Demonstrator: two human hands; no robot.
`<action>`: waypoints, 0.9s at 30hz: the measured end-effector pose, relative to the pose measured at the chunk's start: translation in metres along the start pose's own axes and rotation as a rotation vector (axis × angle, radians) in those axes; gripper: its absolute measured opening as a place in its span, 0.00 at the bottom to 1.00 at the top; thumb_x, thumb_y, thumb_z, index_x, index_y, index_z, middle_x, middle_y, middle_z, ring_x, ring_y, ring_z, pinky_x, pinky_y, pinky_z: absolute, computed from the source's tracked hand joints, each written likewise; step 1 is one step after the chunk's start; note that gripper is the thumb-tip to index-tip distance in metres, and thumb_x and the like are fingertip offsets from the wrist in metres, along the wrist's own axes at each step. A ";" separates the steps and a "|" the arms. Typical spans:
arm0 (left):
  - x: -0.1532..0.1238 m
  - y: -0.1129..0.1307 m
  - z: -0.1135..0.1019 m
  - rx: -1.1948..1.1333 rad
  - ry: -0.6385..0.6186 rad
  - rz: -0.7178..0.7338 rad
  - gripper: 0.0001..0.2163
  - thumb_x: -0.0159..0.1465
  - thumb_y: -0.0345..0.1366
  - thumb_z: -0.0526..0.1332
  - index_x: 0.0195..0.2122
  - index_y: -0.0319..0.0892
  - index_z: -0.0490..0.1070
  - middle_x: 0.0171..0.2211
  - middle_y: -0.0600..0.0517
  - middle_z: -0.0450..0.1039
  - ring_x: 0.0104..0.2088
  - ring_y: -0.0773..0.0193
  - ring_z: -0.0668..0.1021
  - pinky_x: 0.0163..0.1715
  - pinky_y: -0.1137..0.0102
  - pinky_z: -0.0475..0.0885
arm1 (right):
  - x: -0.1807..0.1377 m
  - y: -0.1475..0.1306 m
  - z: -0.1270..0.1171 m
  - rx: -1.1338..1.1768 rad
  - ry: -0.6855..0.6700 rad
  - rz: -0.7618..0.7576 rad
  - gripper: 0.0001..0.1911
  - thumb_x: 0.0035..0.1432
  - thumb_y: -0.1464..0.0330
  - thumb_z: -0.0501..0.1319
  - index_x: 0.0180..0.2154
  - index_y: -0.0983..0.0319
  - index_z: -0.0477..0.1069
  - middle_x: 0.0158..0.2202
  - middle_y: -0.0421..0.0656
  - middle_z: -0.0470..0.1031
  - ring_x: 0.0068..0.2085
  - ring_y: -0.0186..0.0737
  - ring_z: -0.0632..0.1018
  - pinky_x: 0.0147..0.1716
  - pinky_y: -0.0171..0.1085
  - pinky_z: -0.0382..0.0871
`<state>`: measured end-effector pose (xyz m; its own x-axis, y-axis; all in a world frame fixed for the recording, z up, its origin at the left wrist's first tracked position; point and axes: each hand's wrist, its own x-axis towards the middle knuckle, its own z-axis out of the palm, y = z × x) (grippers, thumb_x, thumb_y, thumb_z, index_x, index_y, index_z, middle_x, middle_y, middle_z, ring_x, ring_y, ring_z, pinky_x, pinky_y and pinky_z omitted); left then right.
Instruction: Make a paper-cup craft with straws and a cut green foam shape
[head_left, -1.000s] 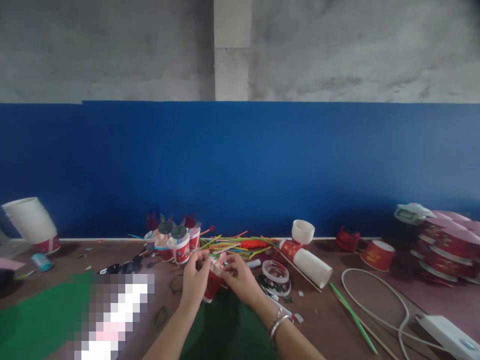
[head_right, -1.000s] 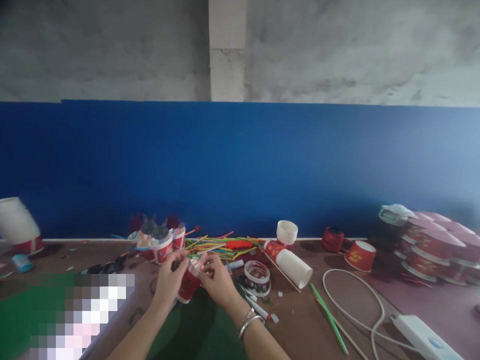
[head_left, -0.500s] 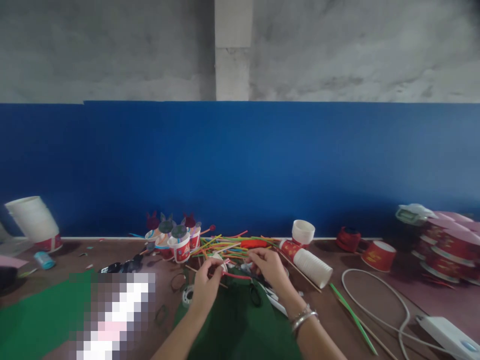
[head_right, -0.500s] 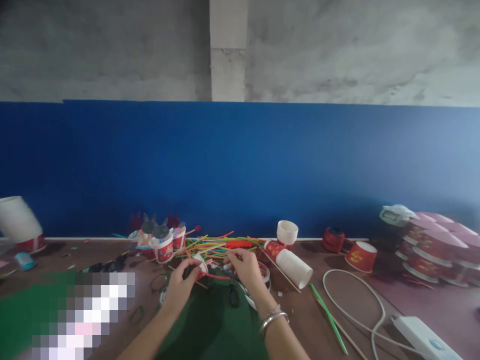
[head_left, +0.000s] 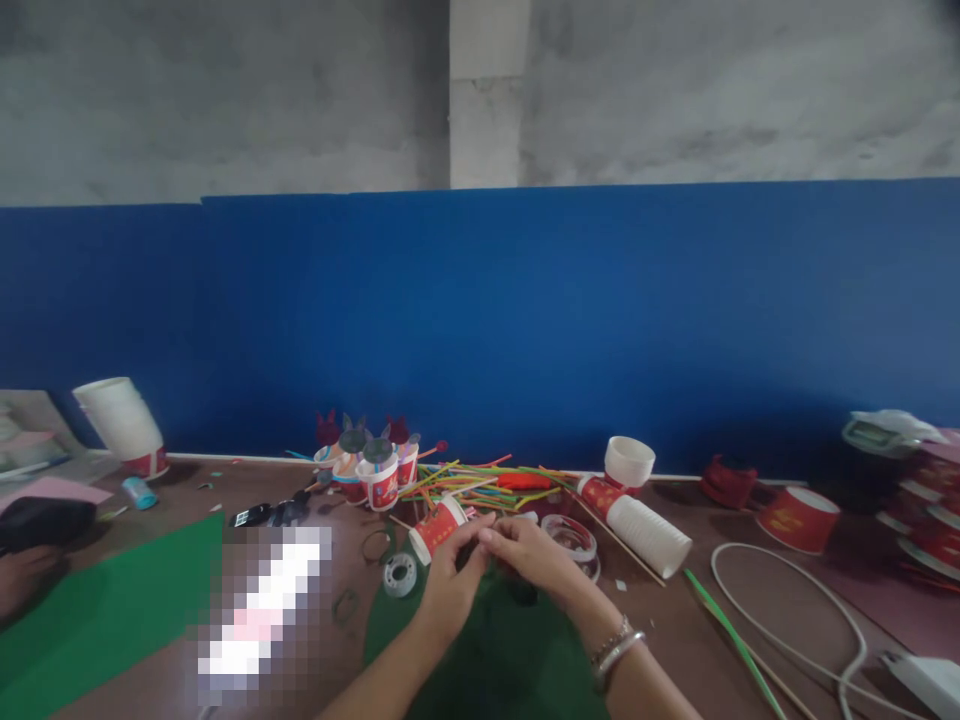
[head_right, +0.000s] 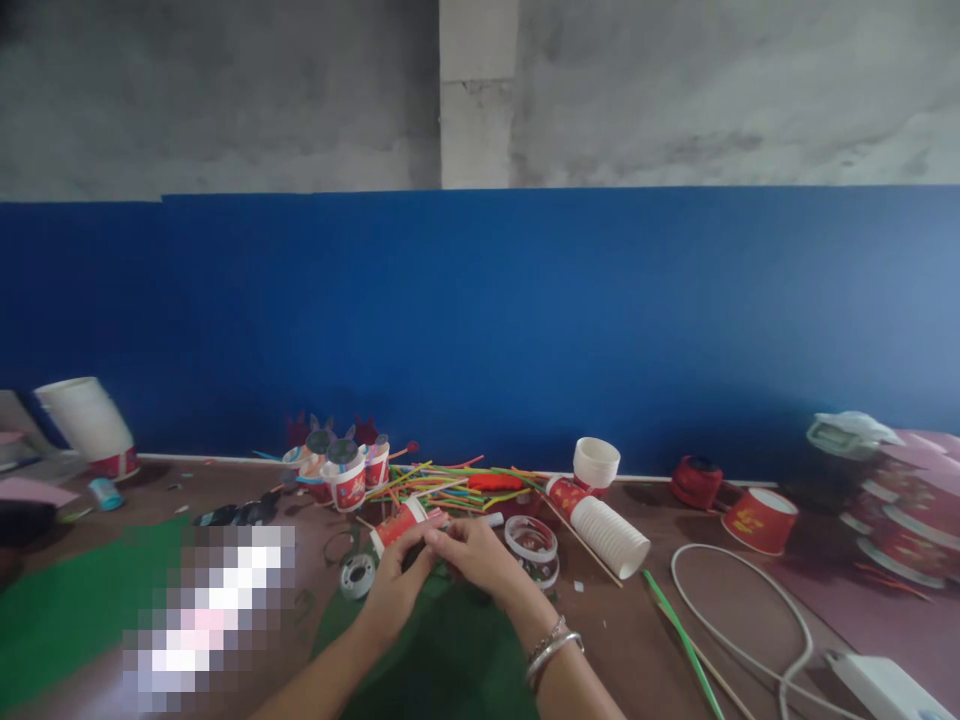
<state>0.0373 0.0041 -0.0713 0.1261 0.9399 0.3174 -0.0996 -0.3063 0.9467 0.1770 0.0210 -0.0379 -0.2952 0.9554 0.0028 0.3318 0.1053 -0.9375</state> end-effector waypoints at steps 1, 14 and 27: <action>0.000 0.002 0.000 -0.029 -0.010 0.005 0.15 0.59 0.42 0.60 0.44 0.40 0.75 0.44 0.45 0.76 0.46 0.54 0.75 0.49 0.62 0.68 | 0.000 0.000 0.003 0.040 -0.025 0.024 0.27 0.47 0.45 0.58 0.21 0.62 0.62 0.14 0.32 0.57 0.16 0.26 0.57 0.16 0.29 0.47; 0.000 0.013 -0.002 0.021 0.037 0.019 0.13 0.59 0.43 0.60 0.35 0.40 0.77 0.31 0.49 0.77 0.35 0.58 0.76 0.37 0.68 0.71 | 0.001 -0.002 0.011 0.243 0.032 0.114 0.28 0.42 0.42 0.60 0.21 0.61 0.61 0.13 0.31 0.57 0.14 0.25 0.56 0.14 0.29 0.44; 0.006 0.006 -0.007 0.021 0.079 -0.051 0.13 0.58 0.45 0.60 0.32 0.40 0.75 0.28 0.51 0.75 0.31 0.60 0.75 0.34 0.70 0.69 | -0.009 -0.010 0.002 0.298 -0.154 0.046 0.23 0.46 0.49 0.63 0.25 0.64 0.66 0.18 0.35 0.67 0.18 0.26 0.64 0.17 0.28 0.50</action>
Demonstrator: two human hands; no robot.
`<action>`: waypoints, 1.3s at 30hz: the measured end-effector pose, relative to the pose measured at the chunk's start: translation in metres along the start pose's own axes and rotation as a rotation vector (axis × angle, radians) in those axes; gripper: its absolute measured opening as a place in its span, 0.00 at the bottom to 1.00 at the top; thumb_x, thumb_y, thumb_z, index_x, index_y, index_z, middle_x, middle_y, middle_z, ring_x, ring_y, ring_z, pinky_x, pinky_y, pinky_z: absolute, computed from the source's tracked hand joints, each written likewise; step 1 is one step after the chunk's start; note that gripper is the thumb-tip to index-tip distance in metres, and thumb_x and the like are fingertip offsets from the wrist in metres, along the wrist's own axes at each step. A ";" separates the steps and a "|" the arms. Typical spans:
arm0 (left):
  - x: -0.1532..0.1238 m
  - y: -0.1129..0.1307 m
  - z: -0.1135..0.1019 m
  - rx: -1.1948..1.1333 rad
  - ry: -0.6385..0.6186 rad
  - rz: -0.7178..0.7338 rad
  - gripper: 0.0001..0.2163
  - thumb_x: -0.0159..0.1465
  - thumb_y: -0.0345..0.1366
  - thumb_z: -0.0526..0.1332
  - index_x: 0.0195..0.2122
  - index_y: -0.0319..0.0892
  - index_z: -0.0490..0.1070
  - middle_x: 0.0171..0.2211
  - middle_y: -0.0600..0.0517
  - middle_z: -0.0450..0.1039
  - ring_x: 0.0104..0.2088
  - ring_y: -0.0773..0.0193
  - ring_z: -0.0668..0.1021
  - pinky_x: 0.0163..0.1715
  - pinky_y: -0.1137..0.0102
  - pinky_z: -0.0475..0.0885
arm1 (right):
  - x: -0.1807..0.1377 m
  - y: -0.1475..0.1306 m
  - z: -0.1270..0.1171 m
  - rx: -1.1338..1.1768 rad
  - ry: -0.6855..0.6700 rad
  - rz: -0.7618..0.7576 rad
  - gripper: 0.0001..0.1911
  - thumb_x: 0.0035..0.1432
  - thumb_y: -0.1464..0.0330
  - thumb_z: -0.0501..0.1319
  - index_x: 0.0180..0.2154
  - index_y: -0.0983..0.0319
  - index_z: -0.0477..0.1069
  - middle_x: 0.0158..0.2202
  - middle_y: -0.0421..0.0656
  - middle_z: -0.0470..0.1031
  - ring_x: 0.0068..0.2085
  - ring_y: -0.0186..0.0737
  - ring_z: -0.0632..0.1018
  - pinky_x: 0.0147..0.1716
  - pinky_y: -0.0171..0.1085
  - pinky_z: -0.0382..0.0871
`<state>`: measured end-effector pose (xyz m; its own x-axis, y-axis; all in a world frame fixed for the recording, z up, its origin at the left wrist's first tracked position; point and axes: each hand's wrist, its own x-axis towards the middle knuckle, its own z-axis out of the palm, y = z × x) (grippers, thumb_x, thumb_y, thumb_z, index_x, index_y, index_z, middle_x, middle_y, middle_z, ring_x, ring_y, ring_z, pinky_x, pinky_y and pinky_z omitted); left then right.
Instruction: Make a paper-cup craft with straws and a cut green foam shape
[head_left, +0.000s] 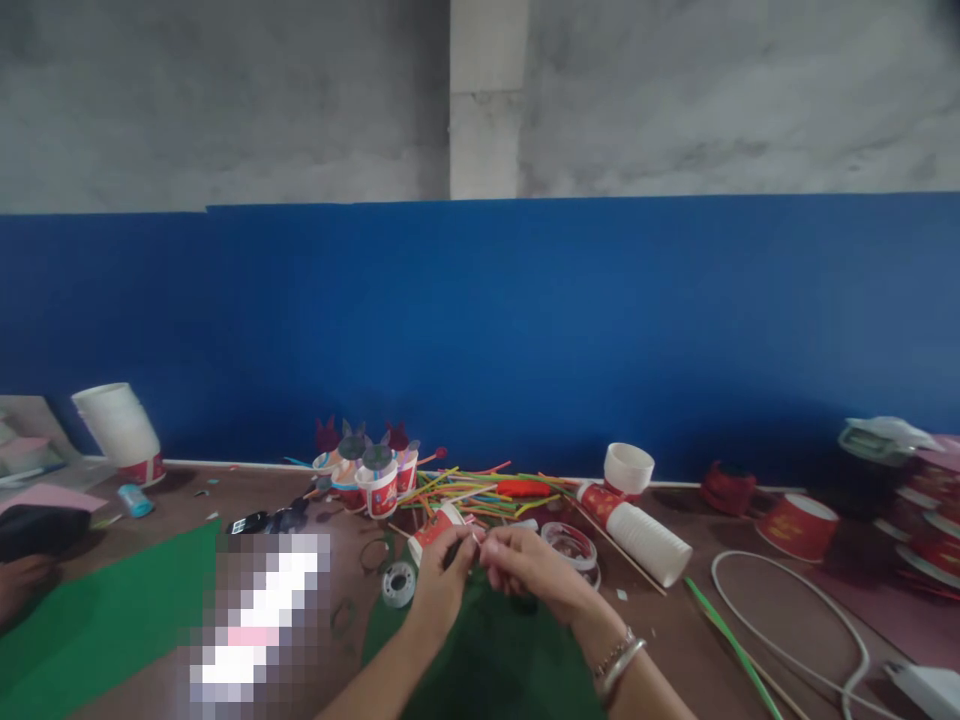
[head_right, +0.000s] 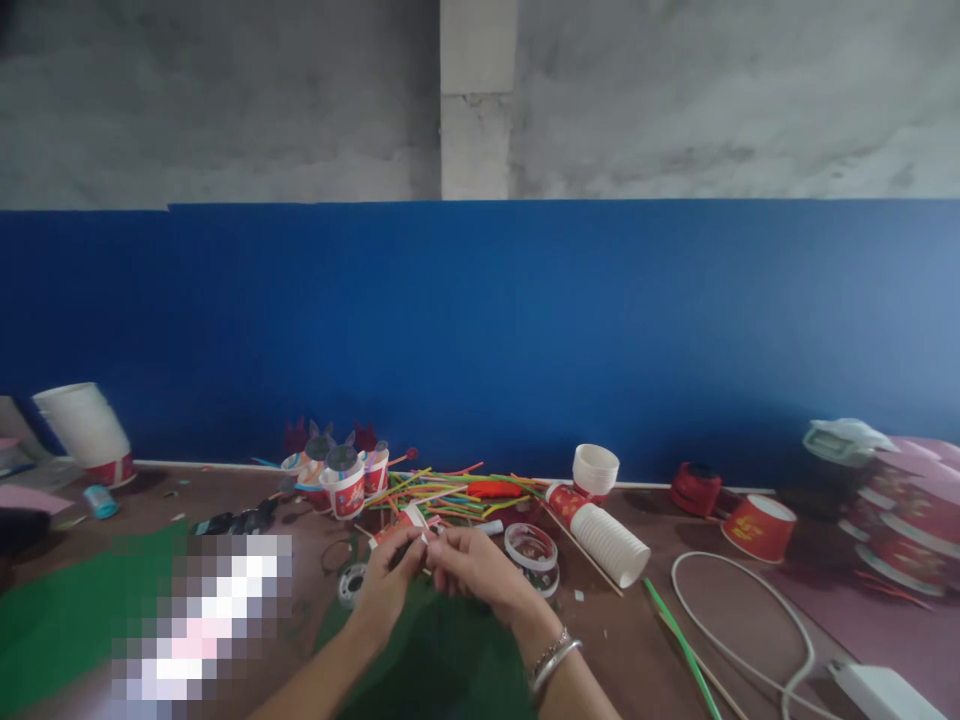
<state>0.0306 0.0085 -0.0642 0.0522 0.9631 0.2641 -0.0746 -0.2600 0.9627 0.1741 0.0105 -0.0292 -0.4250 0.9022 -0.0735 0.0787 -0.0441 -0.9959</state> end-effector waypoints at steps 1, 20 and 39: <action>0.000 0.000 0.000 0.012 -0.016 0.018 0.13 0.58 0.45 0.60 0.32 0.40 0.75 0.27 0.51 0.75 0.31 0.60 0.75 0.34 0.70 0.69 | 0.000 0.001 -0.001 0.009 0.052 0.023 0.24 0.49 0.48 0.59 0.24 0.64 0.67 0.17 0.36 0.67 0.17 0.26 0.64 0.16 0.28 0.49; -0.003 0.002 0.002 0.158 -0.009 0.080 0.14 0.59 0.44 0.58 0.34 0.40 0.76 0.29 0.48 0.78 0.31 0.57 0.77 0.33 0.67 0.72 | 0.008 0.010 -0.002 -0.060 0.151 0.008 0.21 0.42 0.54 0.67 0.18 0.63 0.64 0.13 0.35 0.67 0.15 0.26 0.63 0.17 0.28 0.51; -0.005 -0.009 -0.006 0.405 0.062 0.417 0.10 0.63 0.34 0.55 0.38 0.43 0.76 0.37 0.44 0.76 0.38 0.56 0.77 0.40 0.64 0.71 | 0.010 0.011 0.010 0.442 0.226 0.174 0.11 0.38 0.65 0.67 0.23 0.64 0.70 0.19 0.35 0.68 0.18 0.25 0.64 0.16 0.26 0.49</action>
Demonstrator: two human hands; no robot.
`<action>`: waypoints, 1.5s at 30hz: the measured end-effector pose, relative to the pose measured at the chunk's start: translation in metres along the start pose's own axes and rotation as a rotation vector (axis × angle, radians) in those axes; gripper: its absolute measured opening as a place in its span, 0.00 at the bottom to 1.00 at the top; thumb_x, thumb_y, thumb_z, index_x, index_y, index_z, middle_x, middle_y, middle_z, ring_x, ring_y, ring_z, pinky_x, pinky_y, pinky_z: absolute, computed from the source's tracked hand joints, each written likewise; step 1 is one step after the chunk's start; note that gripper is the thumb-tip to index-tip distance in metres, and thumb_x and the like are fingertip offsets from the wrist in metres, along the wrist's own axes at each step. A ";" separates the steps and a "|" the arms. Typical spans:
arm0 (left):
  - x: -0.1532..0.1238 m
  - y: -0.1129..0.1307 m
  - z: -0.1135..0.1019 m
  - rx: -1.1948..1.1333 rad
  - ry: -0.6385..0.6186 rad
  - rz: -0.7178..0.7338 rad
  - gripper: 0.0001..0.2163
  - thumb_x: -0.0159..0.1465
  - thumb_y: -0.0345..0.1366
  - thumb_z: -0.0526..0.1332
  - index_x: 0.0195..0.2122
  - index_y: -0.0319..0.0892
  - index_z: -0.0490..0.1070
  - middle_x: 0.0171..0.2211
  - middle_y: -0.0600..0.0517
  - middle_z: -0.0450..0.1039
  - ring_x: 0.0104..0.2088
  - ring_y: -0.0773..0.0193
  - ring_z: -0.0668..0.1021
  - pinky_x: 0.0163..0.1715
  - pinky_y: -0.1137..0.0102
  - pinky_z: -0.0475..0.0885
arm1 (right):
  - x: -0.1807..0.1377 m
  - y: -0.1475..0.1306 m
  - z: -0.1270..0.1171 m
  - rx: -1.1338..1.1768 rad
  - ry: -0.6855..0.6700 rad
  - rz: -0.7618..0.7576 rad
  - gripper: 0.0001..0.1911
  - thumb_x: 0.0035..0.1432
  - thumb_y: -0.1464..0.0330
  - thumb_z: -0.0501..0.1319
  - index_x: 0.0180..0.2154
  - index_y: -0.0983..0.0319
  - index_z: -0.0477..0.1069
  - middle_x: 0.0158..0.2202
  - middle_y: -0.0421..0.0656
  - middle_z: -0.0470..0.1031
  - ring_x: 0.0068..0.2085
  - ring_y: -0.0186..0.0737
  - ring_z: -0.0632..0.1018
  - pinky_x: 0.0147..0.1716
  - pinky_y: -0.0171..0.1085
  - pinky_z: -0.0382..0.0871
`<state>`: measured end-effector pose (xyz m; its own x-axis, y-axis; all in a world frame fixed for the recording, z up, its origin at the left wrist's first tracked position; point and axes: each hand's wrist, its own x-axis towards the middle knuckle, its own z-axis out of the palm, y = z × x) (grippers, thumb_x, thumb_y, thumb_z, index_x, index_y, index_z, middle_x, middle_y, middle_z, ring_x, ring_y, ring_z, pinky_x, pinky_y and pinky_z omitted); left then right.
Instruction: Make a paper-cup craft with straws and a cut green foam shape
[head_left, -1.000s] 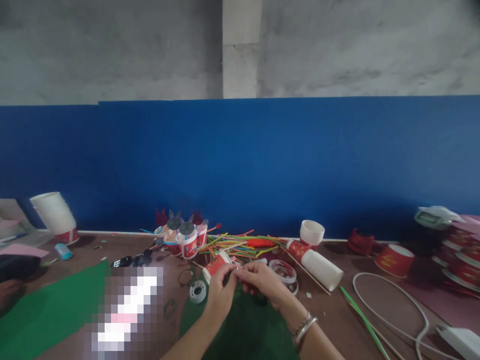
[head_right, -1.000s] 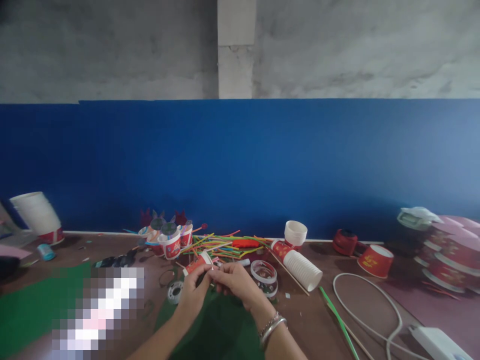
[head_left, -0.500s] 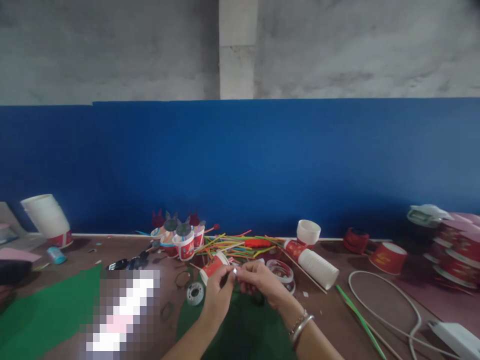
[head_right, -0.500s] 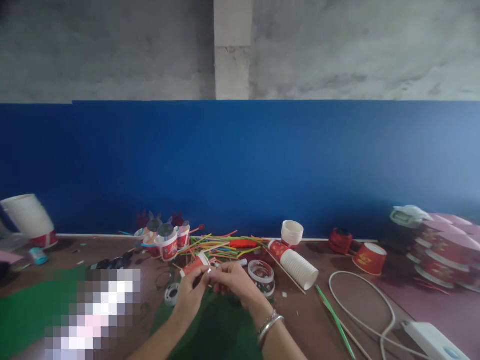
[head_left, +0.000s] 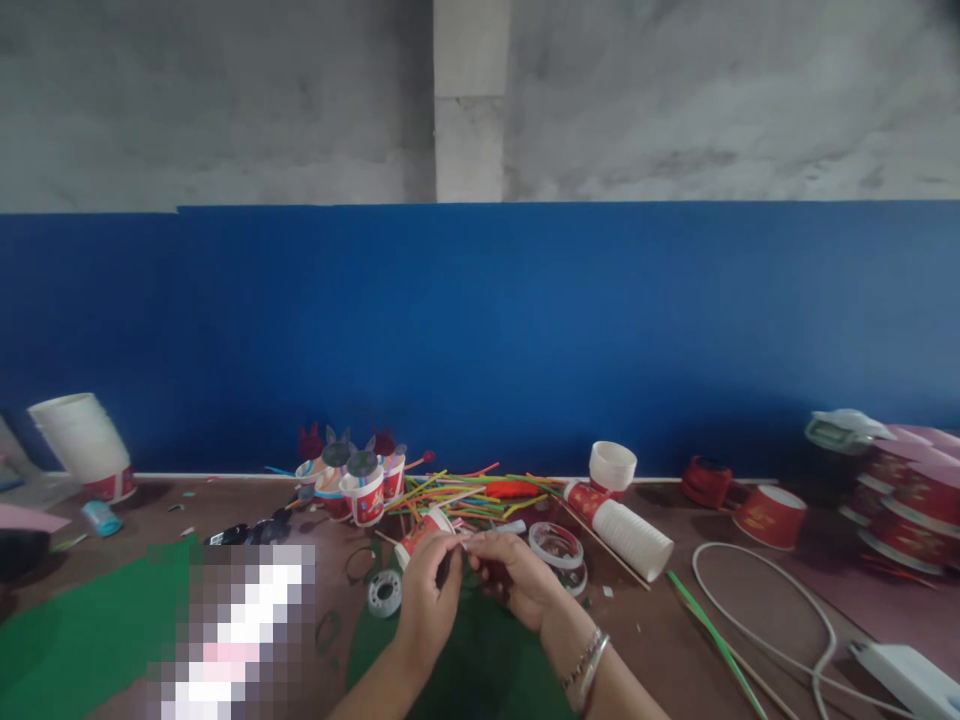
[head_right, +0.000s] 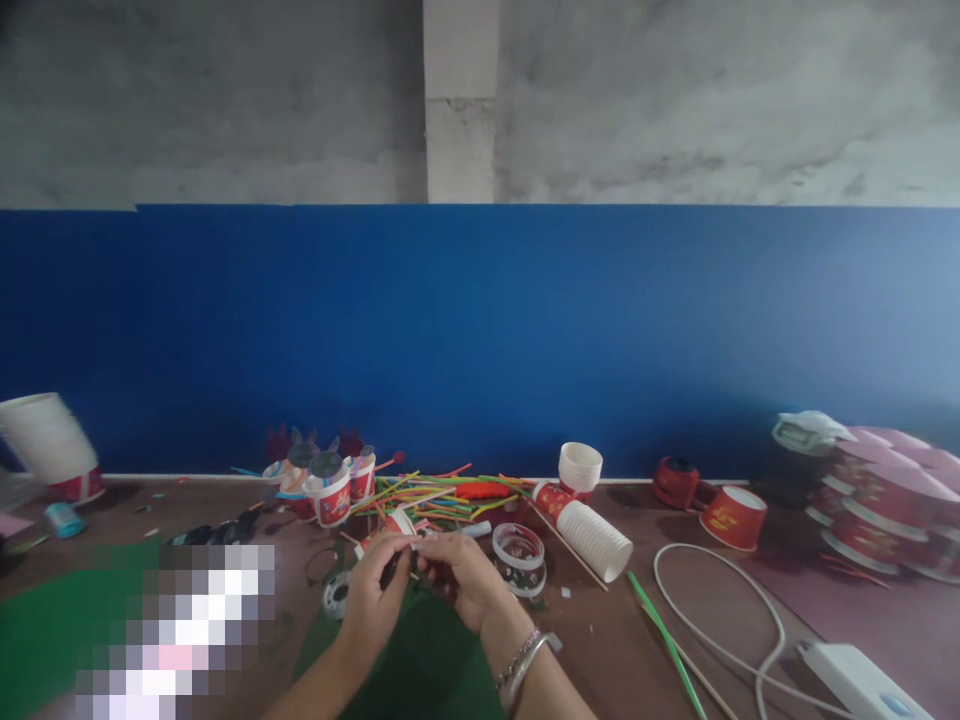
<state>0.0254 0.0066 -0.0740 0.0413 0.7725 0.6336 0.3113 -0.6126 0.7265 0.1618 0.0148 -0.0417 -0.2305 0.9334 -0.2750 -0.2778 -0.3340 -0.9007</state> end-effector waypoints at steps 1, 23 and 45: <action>0.000 0.001 0.001 -0.011 0.004 -0.021 0.10 0.63 0.35 0.55 0.38 0.42 0.76 0.37 0.44 0.76 0.38 0.56 0.77 0.40 0.64 0.71 | 0.001 0.002 0.001 -0.030 0.018 -0.040 0.11 0.39 0.64 0.67 0.23 0.64 0.69 0.19 0.36 0.68 0.18 0.25 0.64 0.15 0.27 0.48; -0.005 -0.004 0.017 -0.387 -0.112 -0.565 0.23 0.57 0.57 0.55 0.18 0.41 0.64 0.14 0.59 0.56 0.16 0.70 0.61 0.16 0.75 0.53 | -0.014 -0.034 -0.085 -1.643 0.435 -0.155 0.08 0.43 0.80 0.57 0.22 0.67 0.74 0.30 0.55 0.78 0.36 0.51 0.77 0.32 0.38 0.61; -0.002 -0.007 0.013 -0.127 0.022 -0.133 0.08 0.59 0.39 0.60 0.33 0.41 0.75 0.32 0.48 0.73 0.33 0.59 0.74 0.32 0.68 0.69 | -0.032 -0.031 -0.012 -1.395 0.022 -0.579 0.07 0.58 0.73 0.51 0.33 0.62 0.68 0.28 0.41 0.73 0.27 0.35 0.69 0.27 0.31 0.52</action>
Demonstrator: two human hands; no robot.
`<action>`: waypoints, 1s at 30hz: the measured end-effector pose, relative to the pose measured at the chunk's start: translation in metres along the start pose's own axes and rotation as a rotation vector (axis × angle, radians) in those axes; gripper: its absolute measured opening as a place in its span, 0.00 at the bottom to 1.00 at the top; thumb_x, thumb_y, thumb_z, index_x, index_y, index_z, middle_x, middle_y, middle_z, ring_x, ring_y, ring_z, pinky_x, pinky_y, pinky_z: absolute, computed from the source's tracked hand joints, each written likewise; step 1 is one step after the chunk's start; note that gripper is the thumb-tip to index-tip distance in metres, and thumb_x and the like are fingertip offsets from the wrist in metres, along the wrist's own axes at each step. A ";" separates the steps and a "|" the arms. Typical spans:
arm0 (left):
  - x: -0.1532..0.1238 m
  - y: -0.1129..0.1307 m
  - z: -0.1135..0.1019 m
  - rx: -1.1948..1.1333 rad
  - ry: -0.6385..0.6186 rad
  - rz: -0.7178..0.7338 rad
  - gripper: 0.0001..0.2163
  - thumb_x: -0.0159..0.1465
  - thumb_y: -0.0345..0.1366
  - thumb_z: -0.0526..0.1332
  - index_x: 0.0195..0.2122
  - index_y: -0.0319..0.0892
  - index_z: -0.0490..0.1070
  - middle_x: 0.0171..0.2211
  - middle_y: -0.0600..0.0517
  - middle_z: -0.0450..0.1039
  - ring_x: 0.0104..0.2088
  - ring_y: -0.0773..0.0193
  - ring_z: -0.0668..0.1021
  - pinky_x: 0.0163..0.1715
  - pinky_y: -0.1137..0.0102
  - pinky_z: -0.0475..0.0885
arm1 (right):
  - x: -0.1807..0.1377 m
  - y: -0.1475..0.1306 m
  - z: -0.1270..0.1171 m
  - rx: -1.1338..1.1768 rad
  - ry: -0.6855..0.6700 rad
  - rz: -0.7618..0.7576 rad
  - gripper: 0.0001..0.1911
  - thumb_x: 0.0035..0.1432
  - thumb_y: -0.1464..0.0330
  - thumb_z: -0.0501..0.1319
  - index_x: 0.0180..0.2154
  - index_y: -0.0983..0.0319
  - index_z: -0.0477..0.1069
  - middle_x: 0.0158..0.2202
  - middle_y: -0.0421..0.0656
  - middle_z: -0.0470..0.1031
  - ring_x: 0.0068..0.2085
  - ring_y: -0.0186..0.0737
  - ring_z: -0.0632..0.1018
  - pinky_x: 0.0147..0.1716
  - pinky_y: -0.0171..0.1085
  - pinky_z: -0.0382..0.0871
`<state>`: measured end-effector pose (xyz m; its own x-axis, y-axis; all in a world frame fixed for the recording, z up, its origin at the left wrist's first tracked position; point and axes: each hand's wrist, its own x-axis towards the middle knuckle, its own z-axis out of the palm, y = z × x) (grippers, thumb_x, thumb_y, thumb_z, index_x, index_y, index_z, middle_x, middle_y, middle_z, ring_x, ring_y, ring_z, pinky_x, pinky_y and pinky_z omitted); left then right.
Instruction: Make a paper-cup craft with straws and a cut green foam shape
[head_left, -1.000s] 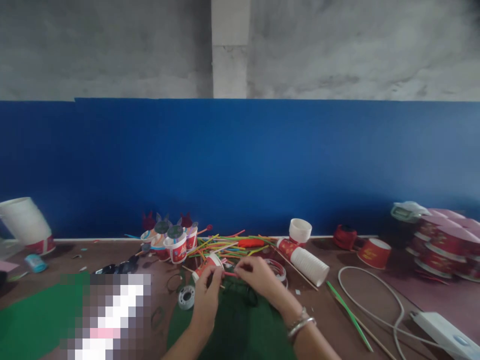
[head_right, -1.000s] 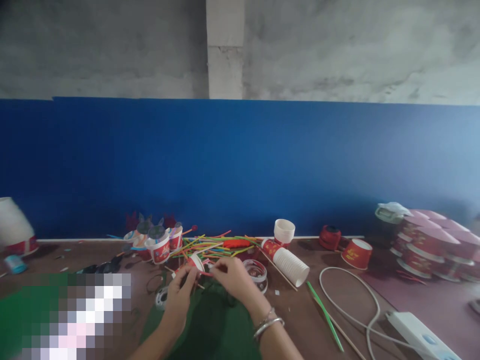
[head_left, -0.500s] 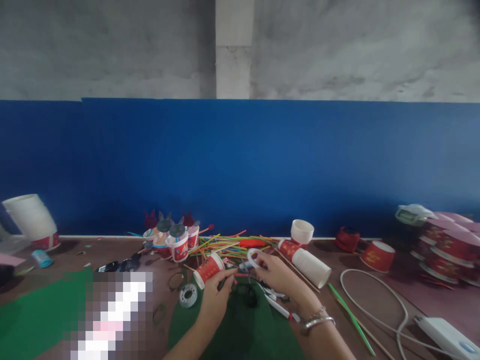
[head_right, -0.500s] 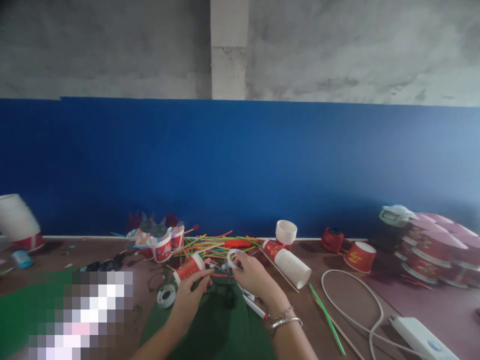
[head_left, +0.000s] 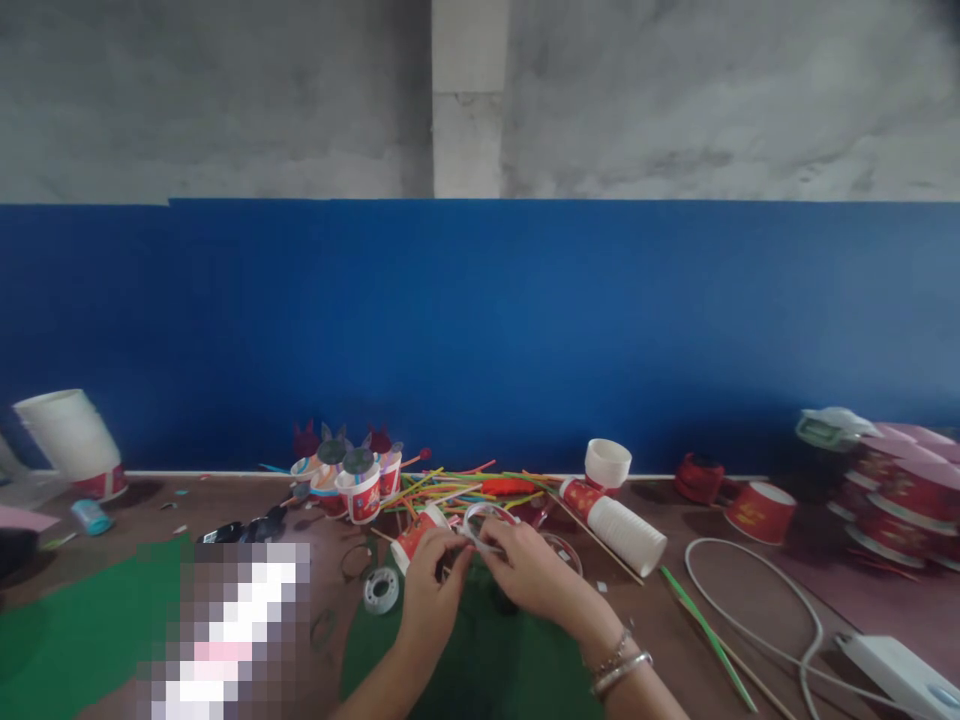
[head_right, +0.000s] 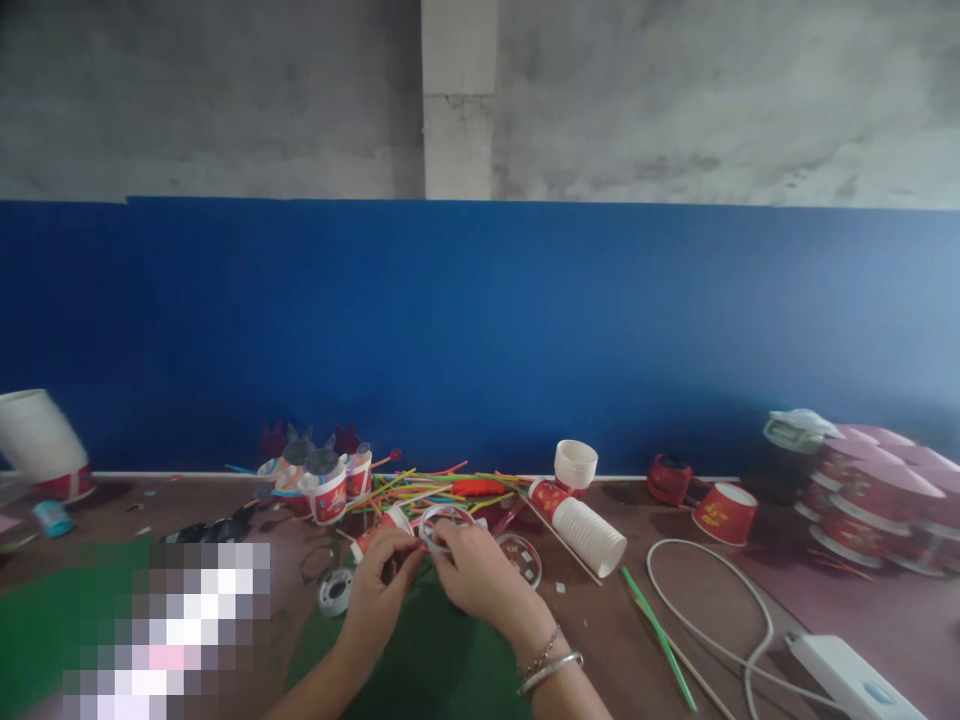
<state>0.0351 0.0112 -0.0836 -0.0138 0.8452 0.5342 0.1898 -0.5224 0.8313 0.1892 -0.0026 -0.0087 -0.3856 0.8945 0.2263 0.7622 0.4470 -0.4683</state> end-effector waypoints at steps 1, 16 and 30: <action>0.001 0.001 0.000 -0.010 0.020 0.002 0.07 0.58 0.39 0.61 0.30 0.41 0.74 0.32 0.49 0.73 0.32 0.59 0.74 0.31 0.69 0.69 | 0.000 -0.001 0.000 0.009 0.003 -0.013 0.08 0.58 0.73 0.51 0.33 0.62 0.68 0.28 0.41 0.73 0.29 0.35 0.70 0.28 0.31 0.53; 0.006 0.017 -0.005 -0.149 0.066 -0.121 0.08 0.57 0.41 0.62 0.26 0.42 0.73 0.34 0.48 0.74 0.38 0.56 0.75 0.39 0.66 0.70 | 0.005 -0.008 0.008 0.112 0.176 -0.029 0.15 0.57 0.72 0.52 0.22 0.63 0.72 0.21 0.40 0.73 0.24 0.33 0.69 0.28 0.30 0.57; 0.010 0.033 -0.016 -0.233 0.188 -0.149 0.09 0.57 0.42 0.63 0.27 0.41 0.71 0.35 0.48 0.72 0.38 0.58 0.74 0.40 0.67 0.70 | 0.014 -0.012 0.026 0.802 0.351 0.215 0.19 0.51 0.65 0.54 0.12 0.62 0.59 0.14 0.35 0.55 0.20 0.30 0.58 0.21 0.32 0.54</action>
<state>0.0258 0.0006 -0.0481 -0.2092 0.8902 0.4048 -0.0577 -0.4245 0.9036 0.1609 0.0045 -0.0215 0.0046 0.9678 0.2515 0.1569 0.2477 -0.9561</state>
